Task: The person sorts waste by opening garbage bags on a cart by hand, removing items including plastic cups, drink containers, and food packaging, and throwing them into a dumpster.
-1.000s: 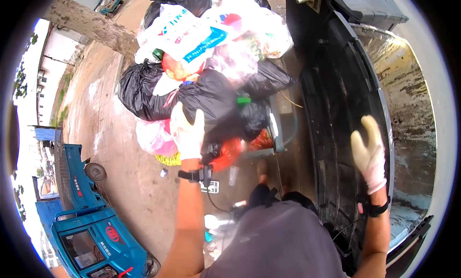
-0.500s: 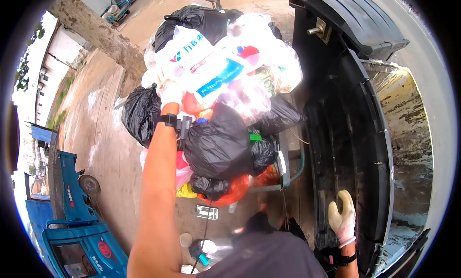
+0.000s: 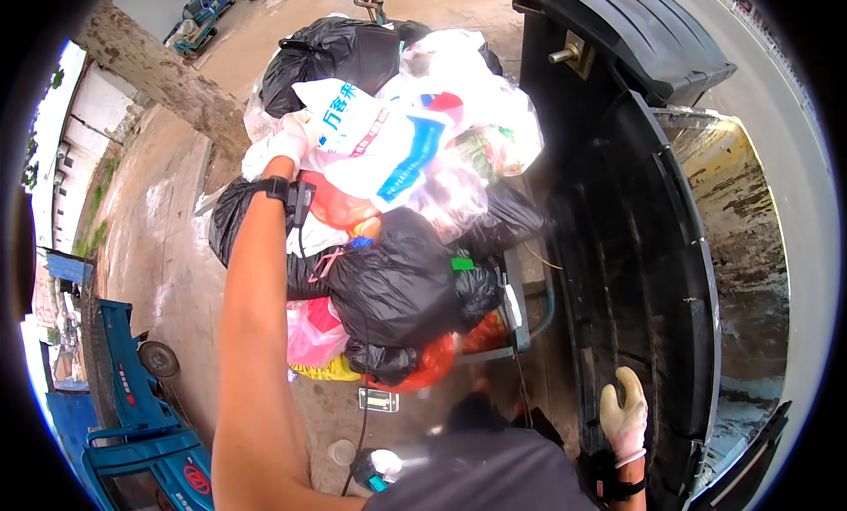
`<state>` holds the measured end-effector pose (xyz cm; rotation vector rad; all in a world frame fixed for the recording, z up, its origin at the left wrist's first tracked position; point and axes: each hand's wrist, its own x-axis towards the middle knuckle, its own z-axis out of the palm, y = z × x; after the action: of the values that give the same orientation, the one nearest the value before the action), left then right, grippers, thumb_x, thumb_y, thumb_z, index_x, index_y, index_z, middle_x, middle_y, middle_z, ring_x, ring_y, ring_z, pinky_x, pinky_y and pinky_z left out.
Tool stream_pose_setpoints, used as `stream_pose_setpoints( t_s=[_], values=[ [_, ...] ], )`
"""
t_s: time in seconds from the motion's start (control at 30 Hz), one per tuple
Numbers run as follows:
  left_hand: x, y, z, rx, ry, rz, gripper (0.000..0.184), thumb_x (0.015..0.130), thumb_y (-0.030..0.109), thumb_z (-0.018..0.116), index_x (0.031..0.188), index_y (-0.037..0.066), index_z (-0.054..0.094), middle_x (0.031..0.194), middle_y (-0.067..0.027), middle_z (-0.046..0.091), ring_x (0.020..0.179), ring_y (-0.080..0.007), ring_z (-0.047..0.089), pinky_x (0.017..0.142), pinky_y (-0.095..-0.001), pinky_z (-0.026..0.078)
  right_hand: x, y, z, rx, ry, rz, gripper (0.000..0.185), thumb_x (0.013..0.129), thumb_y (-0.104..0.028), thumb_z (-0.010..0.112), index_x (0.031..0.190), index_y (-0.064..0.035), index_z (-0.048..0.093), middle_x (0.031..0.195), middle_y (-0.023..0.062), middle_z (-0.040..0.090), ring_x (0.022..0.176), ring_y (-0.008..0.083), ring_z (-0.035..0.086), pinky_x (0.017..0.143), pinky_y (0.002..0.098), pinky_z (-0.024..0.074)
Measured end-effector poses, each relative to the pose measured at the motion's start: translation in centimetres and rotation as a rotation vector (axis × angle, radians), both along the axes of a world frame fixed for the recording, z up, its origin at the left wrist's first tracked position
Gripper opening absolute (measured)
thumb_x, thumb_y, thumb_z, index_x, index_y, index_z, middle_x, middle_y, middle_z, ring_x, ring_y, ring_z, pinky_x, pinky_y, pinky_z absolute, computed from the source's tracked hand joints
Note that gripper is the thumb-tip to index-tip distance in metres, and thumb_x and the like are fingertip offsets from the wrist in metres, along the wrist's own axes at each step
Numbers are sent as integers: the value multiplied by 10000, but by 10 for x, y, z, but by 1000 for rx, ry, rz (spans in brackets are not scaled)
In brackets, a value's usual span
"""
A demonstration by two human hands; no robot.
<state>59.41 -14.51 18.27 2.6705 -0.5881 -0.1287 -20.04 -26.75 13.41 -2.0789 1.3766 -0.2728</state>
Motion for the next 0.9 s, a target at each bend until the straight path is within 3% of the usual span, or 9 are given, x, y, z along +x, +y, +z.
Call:
stream_pose_setpoints(
  t_s=[0.03,0.13,0.27,0.4,0.53,0.67,0.73,0.77,0.9],
  values=[
    [-22,-2,0,-32,-220,-105,199,952,224,746,1046,67,824,1005,-136,829,897,-223,779,825,-394,587,6,-1,1,-26,-23,24,378,963,-95,721,1312,51,716,1352,248,738,1293,409,691,1141,445,525],
    [-105,-7,40,-228,-244,-304,146,969,200,742,959,63,791,938,-132,802,854,-266,763,801,-424,580,29,-7,3,-32,-39,65,366,961,-97,722,1296,48,725,1327,245,753,1278,405,705,1128,443,536],
    [-209,-8,71,-208,-1018,-650,145,881,121,738,1022,133,772,839,-90,682,870,-331,682,897,-491,551,89,-8,24,54,-212,32,331,969,-76,706,1273,50,739,1321,247,757,1259,381,728,1095,423,559],
    [-307,-7,79,-182,-977,-809,245,840,92,730,1075,115,797,775,-46,613,838,-253,661,1071,-496,556,153,-7,52,-191,-426,210,438,952,-79,742,1372,37,701,1334,257,745,1231,368,741,1068,415,571],
    [-368,-8,29,-203,-858,-971,258,814,83,734,1065,95,795,742,-53,567,791,-240,626,1050,-522,577,197,-3,68,96,-684,175,718,971,-218,790,1594,11,514,1374,221,723,1165,294,749,1004,422,592],
    [-416,-4,-48,-131,-693,-1100,200,804,98,754,1002,75,771,748,-53,553,834,-248,621,1097,-534,546,207,-13,31,403,-397,70,827,947,-407,824,1565,53,521,1356,231,728,1109,270,758,942,383,602],
    [-433,5,-79,-119,-575,-1130,207,809,117,760,1009,66,770,770,-64,571,935,-270,654,1127,-572,527,197,-13,-6,225,-226,155,803,935,-395,828,1534,64,554,1378,247,729,1172,306,749,984,420,592],
    [-440,11,-91,-130,-542,-1128,207,811,121,760,1011,66,770,773,-67,572,957,-277,660,1133,-584,521,189,-7,-8,205,-157,122,595,978,-233,758,1495,20,606,1328,262,741,1206,327,740,1039,401,578],
    [-461,38,-116,-127,-479,-1051,215,832,147,760,1034,74,768,896,-77,636,1079,-306,661,1135,-630,504,186,5,26,-192,-455,152,401,945,-8,671,1340,49,701,1308,244,744,1161,360,758,1002,416,601]
  ],
)
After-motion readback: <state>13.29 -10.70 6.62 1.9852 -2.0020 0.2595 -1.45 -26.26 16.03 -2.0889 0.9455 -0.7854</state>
